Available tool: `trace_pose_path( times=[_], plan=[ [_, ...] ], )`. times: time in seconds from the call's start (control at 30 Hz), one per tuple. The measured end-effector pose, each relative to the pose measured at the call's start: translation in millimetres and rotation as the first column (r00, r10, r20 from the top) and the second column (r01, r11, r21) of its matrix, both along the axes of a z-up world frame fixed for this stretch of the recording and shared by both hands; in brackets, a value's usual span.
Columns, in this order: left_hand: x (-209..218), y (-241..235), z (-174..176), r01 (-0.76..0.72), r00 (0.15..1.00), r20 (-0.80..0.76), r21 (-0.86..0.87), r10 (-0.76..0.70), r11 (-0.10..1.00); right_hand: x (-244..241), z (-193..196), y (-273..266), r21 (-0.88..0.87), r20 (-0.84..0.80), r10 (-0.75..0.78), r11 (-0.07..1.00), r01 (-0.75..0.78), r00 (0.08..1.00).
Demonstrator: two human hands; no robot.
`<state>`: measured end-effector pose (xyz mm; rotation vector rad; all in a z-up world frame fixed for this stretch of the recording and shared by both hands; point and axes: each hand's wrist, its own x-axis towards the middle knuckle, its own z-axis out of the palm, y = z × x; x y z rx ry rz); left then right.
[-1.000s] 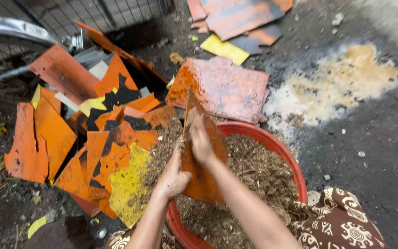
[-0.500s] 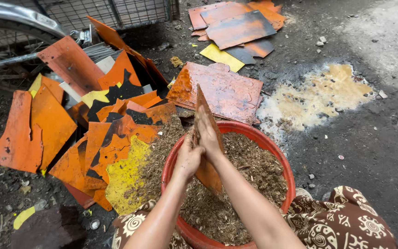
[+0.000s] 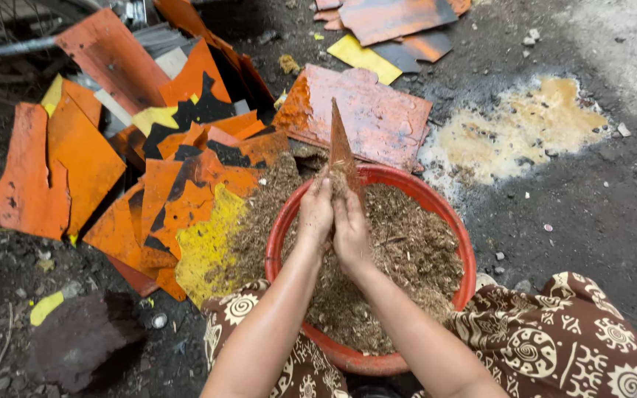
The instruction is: The person sits on the ground and repeatedly rubs a coarse, fibrous material from a red basin onto flat orange and black plates to remove residue. They handle the plates one at a time, flipping them over to clean both sides, and place cleaned plates aside.
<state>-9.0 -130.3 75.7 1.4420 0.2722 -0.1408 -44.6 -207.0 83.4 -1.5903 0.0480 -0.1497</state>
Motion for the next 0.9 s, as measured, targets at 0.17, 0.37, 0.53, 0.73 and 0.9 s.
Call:
trace_pose_path(
  times=[0.17, 0.37, 0.53, 0.73, 0.9],
  plan=[
    [0.9, -2.2, -17.7, -0.012, 0.994, 0.106, -0.123, 0.026, 0.992, -22.8, 10.2, 3.5, -0.005, 0.072, 0.052, 0.999, -0.052, 0.996],
    [0.7, 7.4, 0.0, -0.063, 0.998, -0.002, -0.184, 0.063, 0.981, -41.6, 1.0, 2.7, -0.069, 0.189, 0.201, 0.979, -0.191, 0.961],
    [-11.1, 12.5, 19.7, -0.003, 0.99, -0.139, -0.119, -0.014, 0.993, -58.5, -23.9, 3.2, -0.205, -0.074, 0.168, 0.962, -0.18, 0.983],
    [-14.5, 13.1, 2.7, 0.074, 0.988, 0.151, -0.29, -0.031, 0.954, -66.4, -39.5, 3.5, -0.23, 0.275, 0.271, 0.95, -0.21, 0.922],
    [-1.4, 17.6, 6.0, 0.033, 0.998, 0.054, -0.412, -0.012, 0.911, -62.5, -34.5, -1.1, -0.323, 0.084, 0.287, 0.914, -0.246, 0.954]
  ],
)
